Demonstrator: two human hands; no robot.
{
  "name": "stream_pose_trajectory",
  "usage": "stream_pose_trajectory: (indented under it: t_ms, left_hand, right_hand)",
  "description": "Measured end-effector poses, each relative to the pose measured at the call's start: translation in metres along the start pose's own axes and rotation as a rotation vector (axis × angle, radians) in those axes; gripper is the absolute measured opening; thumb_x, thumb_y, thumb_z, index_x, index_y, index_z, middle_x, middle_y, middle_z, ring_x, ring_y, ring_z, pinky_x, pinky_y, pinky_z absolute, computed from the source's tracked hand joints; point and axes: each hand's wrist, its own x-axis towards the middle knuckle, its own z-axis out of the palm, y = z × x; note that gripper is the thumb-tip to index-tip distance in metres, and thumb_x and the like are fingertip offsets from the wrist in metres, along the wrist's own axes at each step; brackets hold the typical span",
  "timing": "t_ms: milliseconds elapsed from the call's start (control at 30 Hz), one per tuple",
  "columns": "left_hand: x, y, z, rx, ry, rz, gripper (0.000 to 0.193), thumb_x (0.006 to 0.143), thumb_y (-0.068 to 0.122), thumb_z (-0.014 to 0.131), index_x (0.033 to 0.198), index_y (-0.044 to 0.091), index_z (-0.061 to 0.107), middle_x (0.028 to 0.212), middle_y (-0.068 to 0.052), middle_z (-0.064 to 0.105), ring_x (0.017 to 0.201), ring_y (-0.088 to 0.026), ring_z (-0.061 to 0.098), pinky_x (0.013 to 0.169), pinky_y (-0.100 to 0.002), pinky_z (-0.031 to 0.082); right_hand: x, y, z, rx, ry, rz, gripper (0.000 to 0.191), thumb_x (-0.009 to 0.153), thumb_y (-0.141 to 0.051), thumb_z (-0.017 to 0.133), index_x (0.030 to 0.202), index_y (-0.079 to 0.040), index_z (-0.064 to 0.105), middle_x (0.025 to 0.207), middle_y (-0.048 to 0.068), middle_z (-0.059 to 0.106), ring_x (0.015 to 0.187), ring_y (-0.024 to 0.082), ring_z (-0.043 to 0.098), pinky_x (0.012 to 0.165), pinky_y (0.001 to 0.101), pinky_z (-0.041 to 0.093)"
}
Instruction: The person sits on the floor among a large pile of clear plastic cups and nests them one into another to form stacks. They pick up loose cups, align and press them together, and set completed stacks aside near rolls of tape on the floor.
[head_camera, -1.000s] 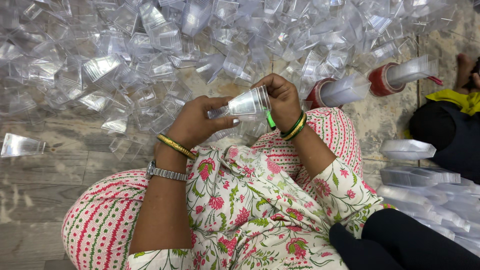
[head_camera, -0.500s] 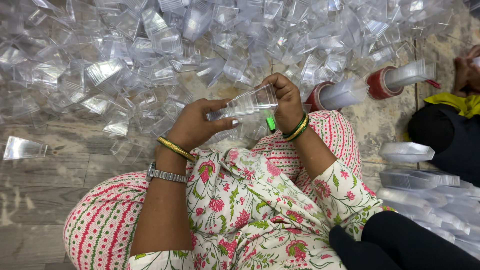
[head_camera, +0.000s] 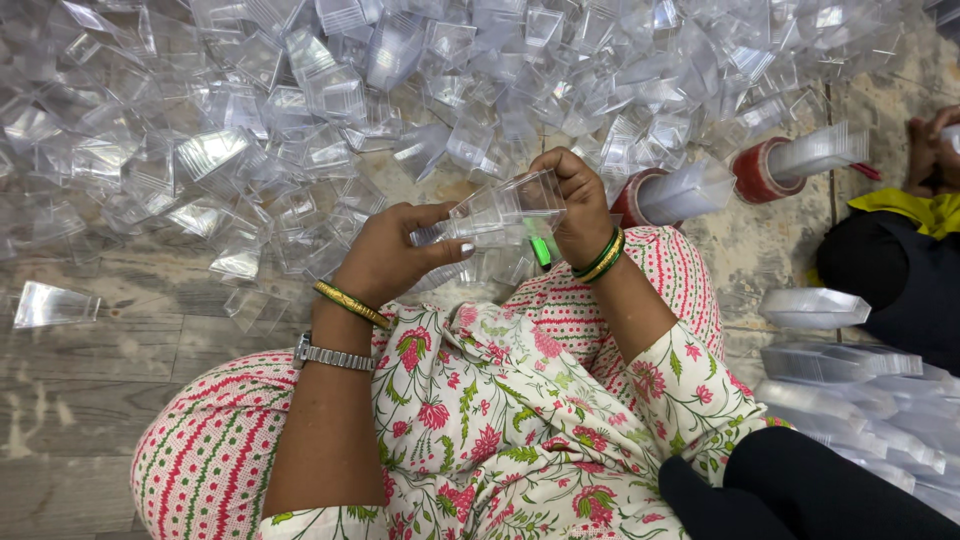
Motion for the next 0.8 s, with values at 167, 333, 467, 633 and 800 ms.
stream_pose_trajectory:
  t_ms: [167,333,467,633,800]
  left_hand:
    - [0.001,-0.002,0.0,-0.056,0.005,0.016,0.059,0.077,0.034,0.084,0.129,0.011,0.07,0.12,-0.013,0.072,0.104,-0.021,0.072,0.084,-0.035,0.057]
    - [0.002,-0.002,-0.001,-0.048,0.037,0.029,0.056,0.079,0.035,0.085,0.128,0.011,0.07,0.122,-0.013,0.073,0.106,-0.021,0.072,0.085,-0.035,0.057]
    - [0.001,-0.002,-0.001,-0.082,0.058,-0.012,0.053,0.078,0.037,0.084,0.126,0.017,0.074,0.125,-0.01,0.073,0.101,-0.02,0.072,0.084,-0.035,0.057]
    - [-0.002,0.004,-0.004,-0.058,0.124,0.014,0.049,0.079,0.038,0.084,0.123,0.016,0.075,0.122,-0.009,0.075,0.098,-0.018,0.073,0.083,-0.034,0.056]
    - [-0.006,0.009,-0.006,-0.145,0.096,-0.149,0.05,0.08,0.035,0.082,0.126,0.017,0.075,0.111,-0.012,0.077,0.085,-0.02,0.067,0.074,-0.038,0.055]
  right_hand:
    - [0.001,-0.001,-0.006,0.03,0.034,0.0,0.015,0.1,0.001,0.069,0.11,-0.007,0.061,0.098,-0.001,0.068,0.088,0.006,0.063,0.079,0.023,0.053]
    - [0.007,-0.008,-0.019,0.203,0.044,0.008,0.026,0.091,0.01,0.067,0.11,-0.006,0.06,0.101,0.003,0.071,0.091,0.012,0.069,0.081,0.028,0.058]
    - [0.005,-0.014,-0.03,0.238,0.038,0.017,0.035,0.085,0.011,0.069,0.116,-0.005,0.063,0.105,0.005,0.072,0.094,0.015,0.071,0.084,0.031,0.06]
    - [0.0,-0.028,-0.028,0.214,-0.161,0.121,0.022,0.097,0.005,0.067,0.119,0.004,0.072,0.111,0.01,0.073,0.096,0.017,0.069,0.085,0.0326,0.058]
    - [-0.007,-0.033,0.012,-0.089,-0.361,0.058,0.022,0.09,0.009,0.064,0.109,0.002,0.072,0.132,0.007,0.068,0.114,0.017,0.066,0.092,0.0323,0.058]
